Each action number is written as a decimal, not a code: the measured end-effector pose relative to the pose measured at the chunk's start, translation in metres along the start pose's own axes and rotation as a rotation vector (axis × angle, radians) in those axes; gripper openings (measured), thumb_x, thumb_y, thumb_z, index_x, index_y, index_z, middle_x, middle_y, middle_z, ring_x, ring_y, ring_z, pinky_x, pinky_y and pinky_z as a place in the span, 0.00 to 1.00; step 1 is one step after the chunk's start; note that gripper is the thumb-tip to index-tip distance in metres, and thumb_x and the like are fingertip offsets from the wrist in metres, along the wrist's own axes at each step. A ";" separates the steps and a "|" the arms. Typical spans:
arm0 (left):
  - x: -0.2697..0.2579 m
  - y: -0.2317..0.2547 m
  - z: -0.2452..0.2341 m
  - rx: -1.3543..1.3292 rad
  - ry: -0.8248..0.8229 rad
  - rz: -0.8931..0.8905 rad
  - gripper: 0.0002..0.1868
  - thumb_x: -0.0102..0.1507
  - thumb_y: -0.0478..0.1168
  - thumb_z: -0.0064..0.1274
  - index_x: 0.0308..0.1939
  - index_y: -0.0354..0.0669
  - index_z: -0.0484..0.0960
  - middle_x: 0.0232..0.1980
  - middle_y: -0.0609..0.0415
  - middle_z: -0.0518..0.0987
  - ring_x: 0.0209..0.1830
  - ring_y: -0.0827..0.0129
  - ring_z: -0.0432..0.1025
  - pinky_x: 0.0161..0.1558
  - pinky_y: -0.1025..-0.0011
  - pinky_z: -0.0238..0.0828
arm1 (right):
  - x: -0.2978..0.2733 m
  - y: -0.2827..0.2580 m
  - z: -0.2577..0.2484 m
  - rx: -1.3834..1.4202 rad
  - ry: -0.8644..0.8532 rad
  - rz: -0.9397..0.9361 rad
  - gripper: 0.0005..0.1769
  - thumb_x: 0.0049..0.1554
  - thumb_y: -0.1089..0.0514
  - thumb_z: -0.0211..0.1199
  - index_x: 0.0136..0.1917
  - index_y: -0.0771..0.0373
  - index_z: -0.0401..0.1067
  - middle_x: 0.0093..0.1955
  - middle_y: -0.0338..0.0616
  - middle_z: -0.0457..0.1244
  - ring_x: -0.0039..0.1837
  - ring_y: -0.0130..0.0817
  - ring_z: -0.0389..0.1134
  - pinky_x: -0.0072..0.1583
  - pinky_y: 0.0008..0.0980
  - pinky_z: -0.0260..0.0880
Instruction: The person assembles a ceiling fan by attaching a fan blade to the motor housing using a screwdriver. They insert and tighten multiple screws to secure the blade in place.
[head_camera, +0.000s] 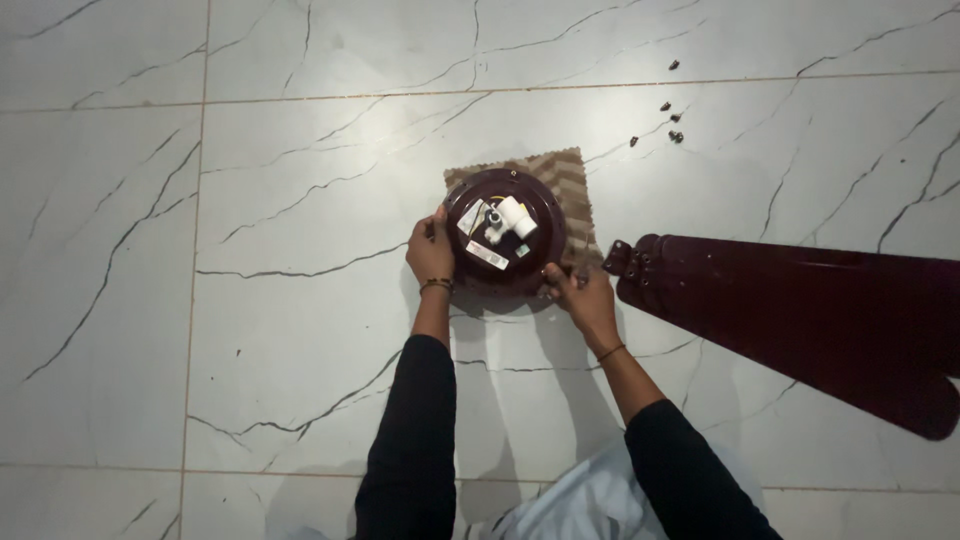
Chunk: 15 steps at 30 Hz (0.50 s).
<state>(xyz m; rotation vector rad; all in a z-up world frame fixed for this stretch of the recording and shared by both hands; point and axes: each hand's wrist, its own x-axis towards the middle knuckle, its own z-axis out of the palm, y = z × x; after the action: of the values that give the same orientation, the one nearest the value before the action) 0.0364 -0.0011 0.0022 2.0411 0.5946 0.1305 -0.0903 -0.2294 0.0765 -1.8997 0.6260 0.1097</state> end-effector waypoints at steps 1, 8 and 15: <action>-0.003 0.001 -0.002 0.065 -0.019 0.013 0.26 0.67 0.60 0.51 0.44 0.39 0.85 0.42 0.41 0.85 0.44 0.49 0.79 0.47 0.58 0.74 | 0.002 0.000 0.002 -0.012 0.015 -0.012 0.28 0.54 0.38 0.72 0.41 0.68 0.74 0.32 0.40 0.62 0.34 0.26 0.65 0.37 0.28 0.64; -0.023 0.029 -0.017 0.107 0.103 0.262 0.32 0.68 0.64 0.42 0.36 0.37 0.84 0.36 0.40 0.83 0.38 0.44 0.77 0.41 0.51 0.72 | 0.011 0.018 0.016 0.155 0.100 -0.097 0.22 0.52 0.47 0.77 0.43 0.68 0.74 0.35 0.41 0.66 0.38 0.26 0.64 0.39 0.26 0.64; -0.054 0.051 0.005 0.098 -0.035 0.076 0.35 0.71 0.64 0.36 0.39 0.35 0.84 0.36 0.37 0.82 0.38 0.41 0.76 0.43 0.50 0.72 | 0.025 0.011 -0.032 0.271 0.260 -0.219 0.14 0.55 0.53 0.75 0.38 0.60 0.72 0.43 0.46 0.69 0.40 0.21 0.63 0.43 0.23 0.65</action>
<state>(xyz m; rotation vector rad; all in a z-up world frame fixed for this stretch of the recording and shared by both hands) 0.0090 -0.0511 0.0506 2.1573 0.5111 0.1121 -0.0807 -0.2700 0.0710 -1.7170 0.5691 -0.3509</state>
